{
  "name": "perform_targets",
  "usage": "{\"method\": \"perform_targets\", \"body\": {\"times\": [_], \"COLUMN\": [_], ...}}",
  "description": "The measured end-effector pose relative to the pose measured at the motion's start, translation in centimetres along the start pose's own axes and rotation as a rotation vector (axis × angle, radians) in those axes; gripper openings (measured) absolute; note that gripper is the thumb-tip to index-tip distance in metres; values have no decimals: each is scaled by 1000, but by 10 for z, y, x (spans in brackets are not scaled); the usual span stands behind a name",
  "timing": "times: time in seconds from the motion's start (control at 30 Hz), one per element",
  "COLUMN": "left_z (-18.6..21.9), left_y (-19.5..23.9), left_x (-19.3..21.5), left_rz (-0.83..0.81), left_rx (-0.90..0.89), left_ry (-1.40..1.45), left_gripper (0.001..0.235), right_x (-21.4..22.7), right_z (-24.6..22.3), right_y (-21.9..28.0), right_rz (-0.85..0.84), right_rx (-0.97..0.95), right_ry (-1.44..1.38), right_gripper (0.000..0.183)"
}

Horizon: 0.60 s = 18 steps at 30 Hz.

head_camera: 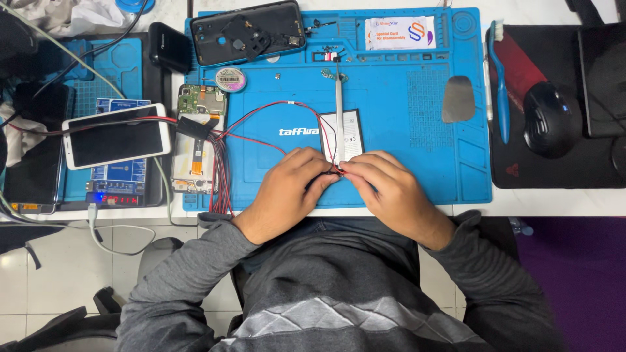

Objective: The person connects red and black wires to a small electronic component on a blue work mat. They repeatedly adjust the wire connections and occasionally use a computer mouse while working on the electronics.

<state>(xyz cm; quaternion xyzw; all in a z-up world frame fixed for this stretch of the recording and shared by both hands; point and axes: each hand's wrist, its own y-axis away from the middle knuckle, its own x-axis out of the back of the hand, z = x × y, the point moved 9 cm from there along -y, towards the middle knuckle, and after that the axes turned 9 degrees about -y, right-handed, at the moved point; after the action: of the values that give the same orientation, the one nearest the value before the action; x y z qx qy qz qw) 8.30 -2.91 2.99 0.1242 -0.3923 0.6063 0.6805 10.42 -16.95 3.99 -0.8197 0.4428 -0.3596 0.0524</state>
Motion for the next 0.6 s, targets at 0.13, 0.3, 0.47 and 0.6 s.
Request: {"method": "perform_targets", "body": {"times": [0.13,0.3,0.47,0.6], "left_z": [0,-1,2,-8], "left_y": [0,1,1,3], "left_x": [0,-1,7,7], "left_rz": [-9,-13,65,81], "left_rx": [-2,0,1,66], "left_ry": [2,3,77,129], "left_gripper": [16,16,13,10], "right_x": [-1,-2,0,-1], "right_z": [2,2,-1,1], "right_y": [0,0,-2,-1], "right_rz": [-10,-14,-10,-10], "right_rx": [-7,-11,-11,-19], "right_ry": [3,6,-9,2], "right_gripper": [19,19,19,19]}}
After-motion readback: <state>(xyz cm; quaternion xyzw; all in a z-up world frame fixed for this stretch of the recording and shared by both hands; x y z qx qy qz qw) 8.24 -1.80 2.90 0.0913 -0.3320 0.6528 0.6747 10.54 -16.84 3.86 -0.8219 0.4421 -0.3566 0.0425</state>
